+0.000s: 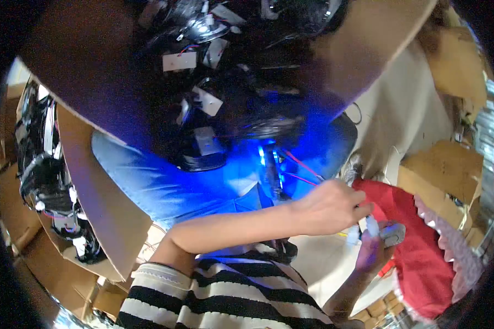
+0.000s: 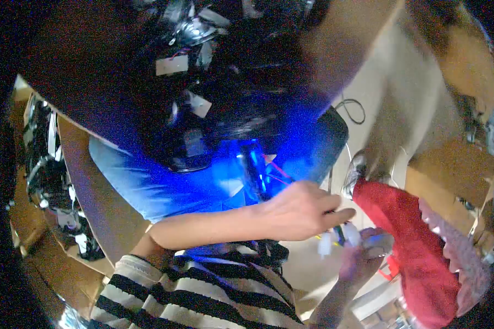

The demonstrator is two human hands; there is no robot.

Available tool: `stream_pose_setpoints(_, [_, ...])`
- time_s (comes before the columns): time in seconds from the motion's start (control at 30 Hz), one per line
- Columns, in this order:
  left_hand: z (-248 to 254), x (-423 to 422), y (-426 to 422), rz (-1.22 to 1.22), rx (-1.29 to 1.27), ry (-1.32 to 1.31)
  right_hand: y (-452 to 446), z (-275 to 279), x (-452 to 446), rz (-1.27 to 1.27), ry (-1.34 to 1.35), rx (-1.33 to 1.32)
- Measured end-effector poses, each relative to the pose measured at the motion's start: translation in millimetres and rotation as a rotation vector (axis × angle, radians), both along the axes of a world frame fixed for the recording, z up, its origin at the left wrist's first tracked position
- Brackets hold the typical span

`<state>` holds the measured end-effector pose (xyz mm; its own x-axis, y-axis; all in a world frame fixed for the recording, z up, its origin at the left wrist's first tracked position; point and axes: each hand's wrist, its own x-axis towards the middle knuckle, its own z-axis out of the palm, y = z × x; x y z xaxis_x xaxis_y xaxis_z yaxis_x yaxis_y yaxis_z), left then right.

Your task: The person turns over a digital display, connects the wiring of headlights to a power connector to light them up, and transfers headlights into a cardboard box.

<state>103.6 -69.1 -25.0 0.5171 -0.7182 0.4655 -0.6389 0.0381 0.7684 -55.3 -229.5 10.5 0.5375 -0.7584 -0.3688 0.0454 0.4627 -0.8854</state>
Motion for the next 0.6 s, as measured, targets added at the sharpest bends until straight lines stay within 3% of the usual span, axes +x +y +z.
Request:
stream_pose_setpoints(0.07, [-4.1, -3.2, -15.5, 0.019, -0.005, -0.007, -18.3, -6.9, -7.1, -0.096, -0.082, 0.134])
stream_pose_setpoints(0.13, [-9.9, -9.5, -30.0, 0.03, -0.014, -0.016, -18.4, -2.7, -2.9, 0.019, 0.292, -0.295])
stream_pose_setpoints(0.17, [-13.1, -14.3, -37.5, -0.028, 0.002, 0.247, 2.2, 10.0, 15.9, 0.081, 0.567, -0.499])
stream_pose_setpoints(0.2, [-18.0, -20.7, -48.2, -0.09, 0.012, 0.511, -1.3, 8.0, 14.0, 0.1, 0.57, -0.507])
stream_pose_setpoints(0.23, [-31.7, -32.2, -68.0, -0.121, 0.108, 0.254, -8.0, 3.1, 6.8, 0.155, 0.531, -0.634])
stream_pose_setpoints(0.27, [-32.6, -36.4, -75.0, -0.107, 0.106, 0.261, -14.4, 1.1, 3.3, 0.162, 0.451, -0.622])
stream_pose_setpoints(0.33, [-32.1, -40.3, -77.8, -0.026, 0.095, -0.171, -26.3, 0.3, -2.4, 0.186, 0.373, -0.605])
stream_pose_setpoints(0.37, [-27.3, -39.7, -76.8, -0.069, 0.122, -0.12, -30.7, 3.0, -4.7, 0.311, 0.87, -0.941])
stream_pose_setpoints(0.43, [-20.0, -36.7, -77.5, -0.095, 0.158, -0.05, -33.5, 4.3, -5.2, 0.441, 1.378, -1.279])
stream_pose_setpoints(0.5, [-16.8, -35.8, -78.5, -0.13, 0.192, 0.02, -27.7, 1.4, -2.2, 0.336, 1.05, -1.243])
stream_pose_setpoints(0.57, [-15.8, -36.0, -80.7, -0.02, 0.238, -0.072, -26.4, -2.3, -1.7, 0.282, 0.889, -1.216])
stream_pose_setpoints(0.6, [-15.4, -36.0, -81.4, -0.017, 0.235, -0.07, -26.8, -4.3, -2.1, 0.218, 0.779, -1.063])
